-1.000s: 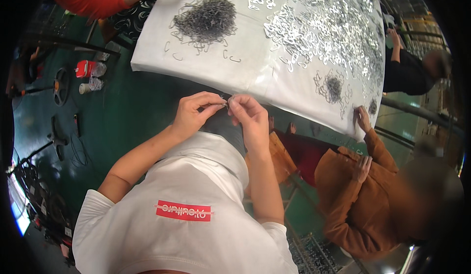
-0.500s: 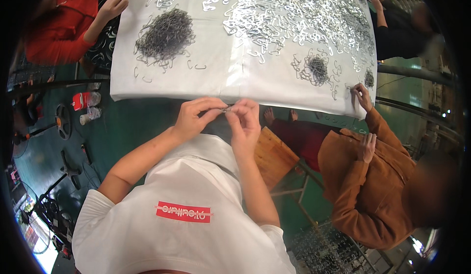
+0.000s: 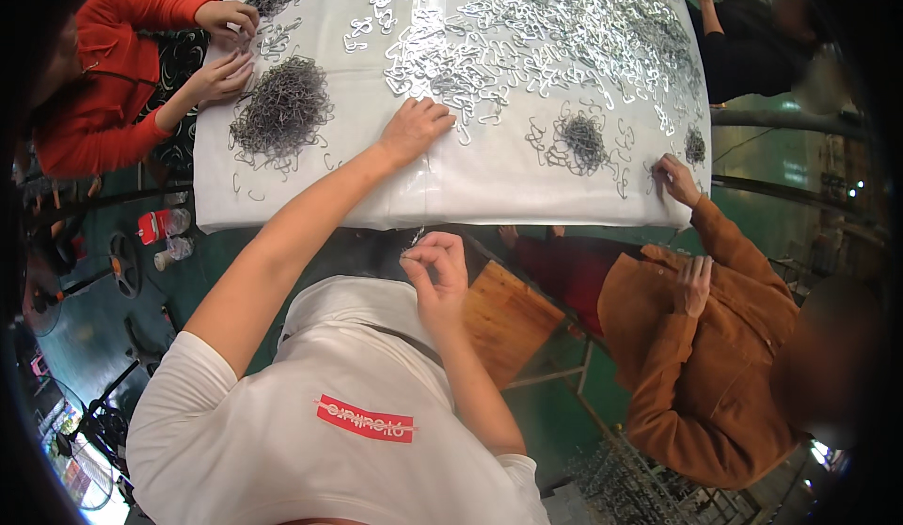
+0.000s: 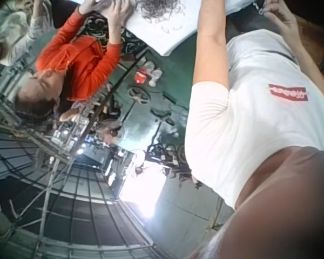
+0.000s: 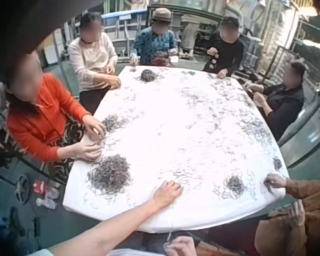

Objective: The person repeatedly picks up small metal clips from a white table and links them together by hand. They occasionally lift the assembled chain to hang it on a nearby metal rack. Other people at the table perform the same task.

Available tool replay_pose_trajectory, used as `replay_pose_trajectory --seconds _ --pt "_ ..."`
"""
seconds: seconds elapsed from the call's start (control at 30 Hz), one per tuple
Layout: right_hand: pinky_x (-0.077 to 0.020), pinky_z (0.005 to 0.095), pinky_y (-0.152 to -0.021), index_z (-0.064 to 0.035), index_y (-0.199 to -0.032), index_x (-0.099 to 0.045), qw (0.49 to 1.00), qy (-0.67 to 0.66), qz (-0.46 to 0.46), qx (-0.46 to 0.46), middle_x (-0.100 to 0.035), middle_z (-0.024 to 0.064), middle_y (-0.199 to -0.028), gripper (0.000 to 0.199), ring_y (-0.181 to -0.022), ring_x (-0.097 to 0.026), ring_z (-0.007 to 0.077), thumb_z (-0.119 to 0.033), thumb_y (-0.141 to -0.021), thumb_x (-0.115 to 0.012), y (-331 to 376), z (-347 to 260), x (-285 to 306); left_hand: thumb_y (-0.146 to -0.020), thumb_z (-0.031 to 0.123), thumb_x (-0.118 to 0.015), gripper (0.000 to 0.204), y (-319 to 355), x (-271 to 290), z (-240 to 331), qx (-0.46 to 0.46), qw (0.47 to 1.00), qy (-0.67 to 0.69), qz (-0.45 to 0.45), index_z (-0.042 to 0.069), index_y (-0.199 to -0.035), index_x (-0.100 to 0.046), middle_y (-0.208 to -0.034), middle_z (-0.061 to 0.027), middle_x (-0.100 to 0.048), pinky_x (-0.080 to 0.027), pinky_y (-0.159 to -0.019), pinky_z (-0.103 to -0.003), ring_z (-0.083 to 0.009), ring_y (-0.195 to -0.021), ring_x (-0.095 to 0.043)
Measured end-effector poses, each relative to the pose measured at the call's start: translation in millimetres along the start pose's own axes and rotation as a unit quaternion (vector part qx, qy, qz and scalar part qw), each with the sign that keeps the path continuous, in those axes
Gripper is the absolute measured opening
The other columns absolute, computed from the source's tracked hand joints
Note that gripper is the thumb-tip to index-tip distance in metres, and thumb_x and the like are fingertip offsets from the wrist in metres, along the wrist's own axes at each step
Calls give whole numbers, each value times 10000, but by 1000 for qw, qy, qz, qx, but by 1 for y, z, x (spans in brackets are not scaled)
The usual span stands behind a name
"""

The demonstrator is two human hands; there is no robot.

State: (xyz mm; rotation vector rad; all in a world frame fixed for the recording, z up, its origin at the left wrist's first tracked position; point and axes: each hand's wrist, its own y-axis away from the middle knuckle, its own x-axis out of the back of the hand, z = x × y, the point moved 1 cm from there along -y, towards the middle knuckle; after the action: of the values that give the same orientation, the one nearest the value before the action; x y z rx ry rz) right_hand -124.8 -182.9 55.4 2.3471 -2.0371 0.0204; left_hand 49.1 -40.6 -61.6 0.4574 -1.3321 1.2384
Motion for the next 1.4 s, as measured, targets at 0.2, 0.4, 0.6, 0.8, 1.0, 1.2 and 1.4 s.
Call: replay_pose_trajectory --seconds 0.2,0.4,0.6,0.8,1.0,1.2,1.4 --pt "-426 253 -713 -16 -849 -620 1000 22 -18 -6 -490 47 -959 64 -838 -501 145 -28 -802 -661 9 4 -10 -823 198 -617 97 29 43 1 133 987 64 63 123 -871 -656 -809 -7 -606 -432 -710 -340 -188 -814 -574" --pt "-418 244 -680 -15 -860 -628 999 22 -39 1 -503 58 -952 74 -780 -489 136 -33 -798 -664 13 13 -26 -897 134 -574 152 105 118 41 378 826 415 38 28 -959 -664 -824 -76 -700 -481 -614 -268 -131 -685 -643" --pt "-420 247 -670 -19 -857 -634 997 27 -72 10 -518 65 -943 75 -784 -497 143 -35 -793 -668 14 22 -52 -852 110 -636 155 151 175 76 423 780 453 84 -4 -957 -626 -810 -97 -704 -492 -631 -235 -130 -709 -667" --pt "-423 244 -681 -27 -854 -635 994 52 -98 26 -517 54 -943 68 -783 -496 132 -43 -799 -673 17 27 -76 -812 28 -650 107 178 198 82 376 826 399 134 3 -916 -648 -908 -74 -676 -492 -717 -259 -134 -789 -622" --pt "-426 238 -722 -30 -918 -630 982 76 -175 10 -535 39 -949 95 -826 -520 120 -53 -828 -652 16 35 -87 -752 0 -684 128 204 208 79 337 864 327 180 16 -875 -653 -949 -97 -644 -486 -765 -299 -220 -914 -595" --pt "-450 295 -662 -42 -963 -642 957 174 -229 44 -595 74 -874 141 -757 -584 179 -124 -851 -618 -38 49 -113 -746 33 -695 104 226 212 76 356 850 325 211 33 -842 -654 -902 -80 -637 -474 -764 -335 -243 -885 -581" --pt "-481 388 -665 -82 -892 -652 871 356 -291 172 -598 102 -895 112 -772 -618 282 -167 -820 -639 -103 72 -206 -745 36 -697 102 241 212 78 367 847 313 224 46 -835 -650 -874 -64 -636 -467 -757 -339 -243 -870 -581"
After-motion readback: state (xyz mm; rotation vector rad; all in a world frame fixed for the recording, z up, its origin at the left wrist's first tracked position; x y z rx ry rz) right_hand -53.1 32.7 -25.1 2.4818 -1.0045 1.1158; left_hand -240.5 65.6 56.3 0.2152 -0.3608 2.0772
